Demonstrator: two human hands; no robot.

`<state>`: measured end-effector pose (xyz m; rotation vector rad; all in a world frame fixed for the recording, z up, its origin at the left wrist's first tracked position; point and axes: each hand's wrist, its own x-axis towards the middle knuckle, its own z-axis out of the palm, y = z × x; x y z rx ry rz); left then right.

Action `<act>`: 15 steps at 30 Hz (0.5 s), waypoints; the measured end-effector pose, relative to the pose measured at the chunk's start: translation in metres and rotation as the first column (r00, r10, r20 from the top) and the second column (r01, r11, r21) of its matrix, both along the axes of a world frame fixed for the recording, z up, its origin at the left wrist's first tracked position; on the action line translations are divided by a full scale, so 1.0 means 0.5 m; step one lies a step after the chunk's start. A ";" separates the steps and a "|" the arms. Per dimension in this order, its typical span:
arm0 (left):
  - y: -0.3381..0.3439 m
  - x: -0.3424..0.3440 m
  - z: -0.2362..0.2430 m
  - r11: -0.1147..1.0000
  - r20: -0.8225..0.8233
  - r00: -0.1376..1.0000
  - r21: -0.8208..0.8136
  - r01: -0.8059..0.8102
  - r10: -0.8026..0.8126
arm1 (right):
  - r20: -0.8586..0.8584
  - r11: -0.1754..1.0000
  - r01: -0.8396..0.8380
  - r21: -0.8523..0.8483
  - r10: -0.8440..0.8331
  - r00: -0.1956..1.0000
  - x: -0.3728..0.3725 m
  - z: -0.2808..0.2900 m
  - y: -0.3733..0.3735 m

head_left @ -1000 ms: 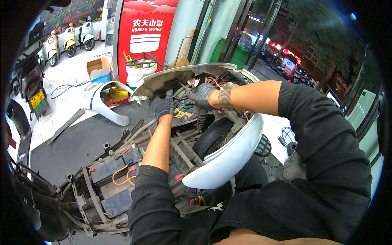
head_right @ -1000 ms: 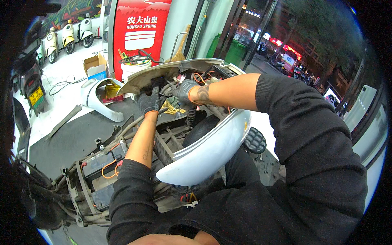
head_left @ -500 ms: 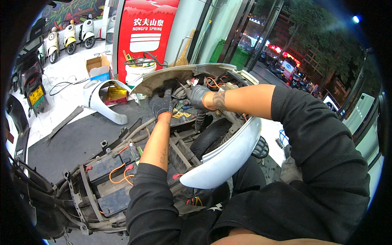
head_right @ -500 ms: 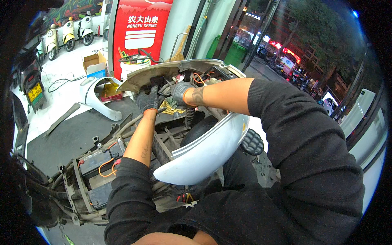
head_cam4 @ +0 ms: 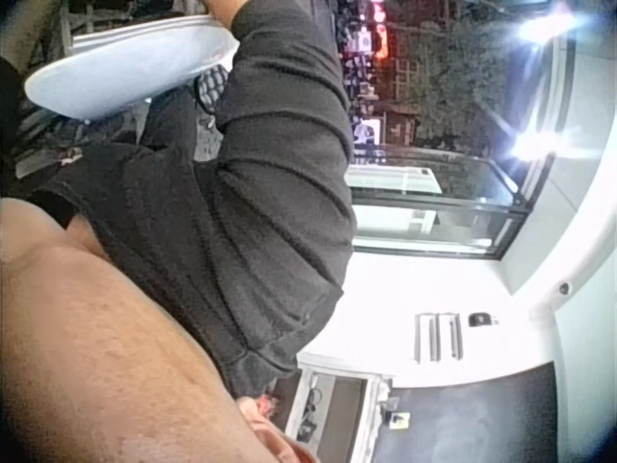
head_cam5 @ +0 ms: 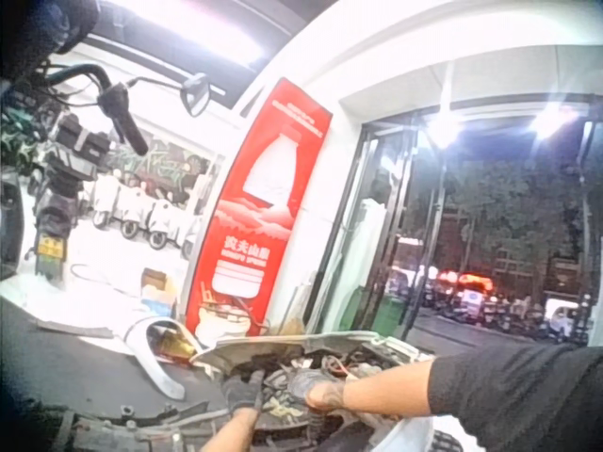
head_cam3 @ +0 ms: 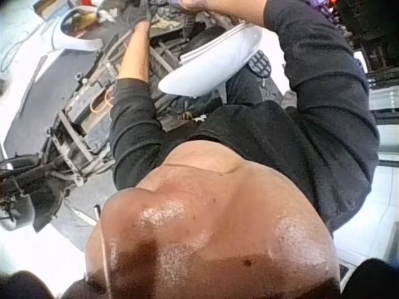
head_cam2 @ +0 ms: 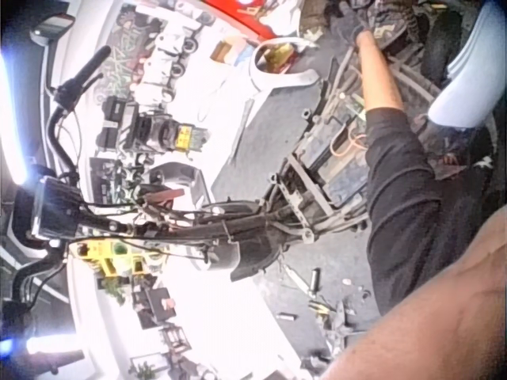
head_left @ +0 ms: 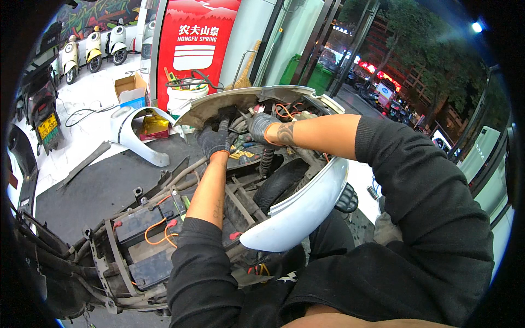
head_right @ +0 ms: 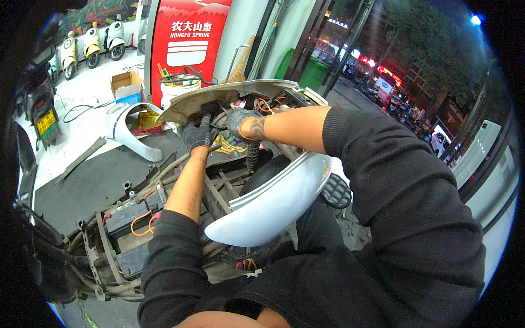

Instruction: The person works on the internal components of a light-blue scooter with its seat removed. They use a screwdriver to remove fasteners, disconnect and reconnect wiring near the battery, and reposition the seat shell. The person also handles a black seat cushion and places it back onto the scooter frame.

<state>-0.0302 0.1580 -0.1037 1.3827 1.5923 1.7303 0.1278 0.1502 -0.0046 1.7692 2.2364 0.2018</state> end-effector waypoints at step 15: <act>0.010 -0.001 -0.006 0.996 -0.017 1.000 -0.090 0.014 -0.015 | -0.780 0.857 0.025 -0.515 -0.481 0.401 -0.039 0.045 -0.042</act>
